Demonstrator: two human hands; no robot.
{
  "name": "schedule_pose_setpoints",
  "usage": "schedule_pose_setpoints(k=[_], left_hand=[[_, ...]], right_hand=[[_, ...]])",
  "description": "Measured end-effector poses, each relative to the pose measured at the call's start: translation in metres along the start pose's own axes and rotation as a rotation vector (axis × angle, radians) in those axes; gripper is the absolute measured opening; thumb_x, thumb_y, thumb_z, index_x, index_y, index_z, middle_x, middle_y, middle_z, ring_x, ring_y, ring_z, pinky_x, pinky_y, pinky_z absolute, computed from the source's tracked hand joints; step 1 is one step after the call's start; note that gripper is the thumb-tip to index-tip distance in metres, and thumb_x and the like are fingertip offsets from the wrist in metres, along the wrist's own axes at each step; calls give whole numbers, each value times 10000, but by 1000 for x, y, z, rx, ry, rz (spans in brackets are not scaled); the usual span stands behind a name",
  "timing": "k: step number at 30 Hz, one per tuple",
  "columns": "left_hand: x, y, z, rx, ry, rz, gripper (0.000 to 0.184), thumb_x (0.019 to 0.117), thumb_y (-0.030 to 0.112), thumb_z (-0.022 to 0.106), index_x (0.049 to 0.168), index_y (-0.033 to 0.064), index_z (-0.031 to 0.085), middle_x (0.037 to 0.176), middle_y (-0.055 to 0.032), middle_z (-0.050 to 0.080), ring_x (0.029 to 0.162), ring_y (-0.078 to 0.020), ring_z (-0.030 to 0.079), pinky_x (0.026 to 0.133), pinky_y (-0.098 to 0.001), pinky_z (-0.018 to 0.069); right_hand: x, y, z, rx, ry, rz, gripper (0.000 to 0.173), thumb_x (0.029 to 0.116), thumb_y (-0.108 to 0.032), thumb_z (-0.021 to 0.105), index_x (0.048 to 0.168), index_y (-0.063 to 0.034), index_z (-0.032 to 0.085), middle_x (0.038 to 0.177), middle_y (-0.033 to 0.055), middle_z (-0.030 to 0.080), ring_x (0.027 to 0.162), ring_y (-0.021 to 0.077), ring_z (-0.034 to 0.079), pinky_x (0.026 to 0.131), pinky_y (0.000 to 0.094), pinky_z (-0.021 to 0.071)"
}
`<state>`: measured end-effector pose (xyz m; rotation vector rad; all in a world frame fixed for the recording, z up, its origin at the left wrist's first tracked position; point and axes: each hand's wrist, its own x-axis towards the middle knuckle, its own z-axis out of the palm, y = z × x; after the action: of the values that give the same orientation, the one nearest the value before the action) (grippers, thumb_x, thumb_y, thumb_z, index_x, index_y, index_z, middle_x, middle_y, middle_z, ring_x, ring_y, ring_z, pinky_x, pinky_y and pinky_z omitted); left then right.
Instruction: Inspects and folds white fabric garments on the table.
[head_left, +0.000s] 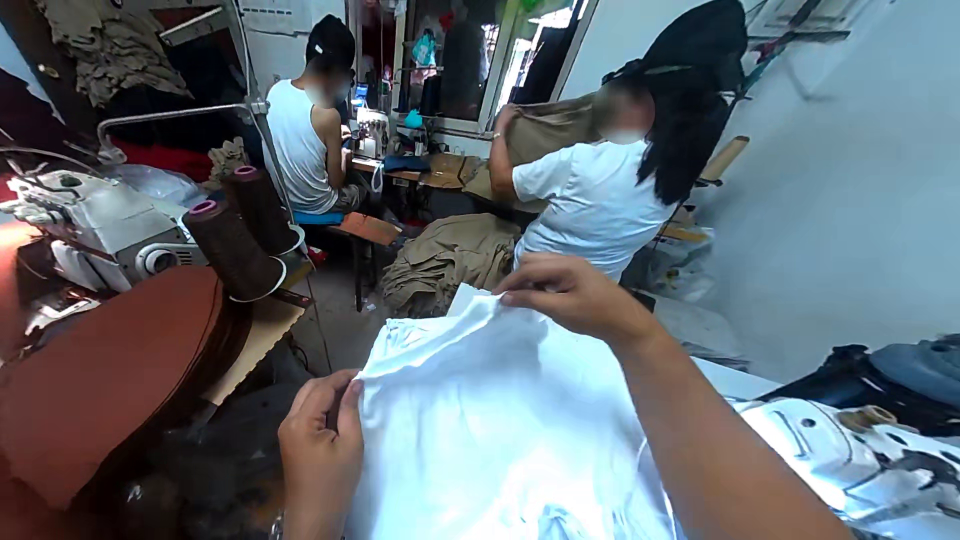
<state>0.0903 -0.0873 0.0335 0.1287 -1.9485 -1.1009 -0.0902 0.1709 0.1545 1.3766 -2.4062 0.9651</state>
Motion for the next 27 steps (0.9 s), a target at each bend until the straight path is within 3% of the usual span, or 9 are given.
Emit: schedule_pose_setpoints(k=[3,5,7,9,13,17,21,27], left_hand=[[2,27,-19,-414,-303,266,143,1007,173,607,1051,141,739,1013,51,704,914,-8,654,796,-173,563],[5,54,-22,-634,-537,432,155,1040,181,581,1053,134,728,1034,31,698,988,-38,614,874,-202,494],[6,75,-8,-750,-640,519,158,1041,156,575,1038,102,723,1010,4,690,990,-54,592,890,-205,456],[3,83,17,-759,-623,530,161,1027,149,585,1045,95,736,994,11,710,968,-44,625,881,-203,507],[-9,85,59,-751,-564,396,94,979,139,664,1027,111,739,966,48,723,915,-32,666,821,-209,568],[-16,87,68,-785,-597,326,89,969,129,679,1039,113,732,1002,45,714,910,-36,680,812,-210,596],[-19,90,71,-783,-617,263,172,959,130,692,1120,116,752,999,36,721,891,-41,686,799,-207,597],[-19,92,73,-720,-576,215,112,910,138,739,1013,136,783,888,57,711,772,-13,661,688,-162,574]], right_hand=[[-47,-6,-31,237,140,-127,94,938,-171,664,931,-189,757,940,-111,687,897,-4,636,805,179,546],[-73,-8,-43,452,138,-246,119,995,-316,649,995,-289,765,1033,-147,697,972,10,644,839,195,547],[-87,-10,-39,606,87,-355,162,1015,-357,608,1001,-278,749,1007,-125,726,956,37,679,830,229,570],[-93,-16,-19,717,-14,-377,191,1035,-297,569,983,-208,729,948,-98,726,920,27,680,821,229,561],[-102,-29,19,889,-81,-255,140,993,-163,626,947,-94,738,910,-28,728,891,41,682,802,233,569],[-111,-31,30,942,-63,-158,42,964,-133,654,978,-132,694,876,-73,675,851,0,645,775,194,547],[-116,-31,32,991,-54,-111,112,931,-43,641,1006,-127,649,871,-69,656,825,-10,633,753,169,541],[-119,-35,37,961,43,-62,157,903,-23,646,1020,-119,606,845,-36,650,765,1,638,685,164,551]])
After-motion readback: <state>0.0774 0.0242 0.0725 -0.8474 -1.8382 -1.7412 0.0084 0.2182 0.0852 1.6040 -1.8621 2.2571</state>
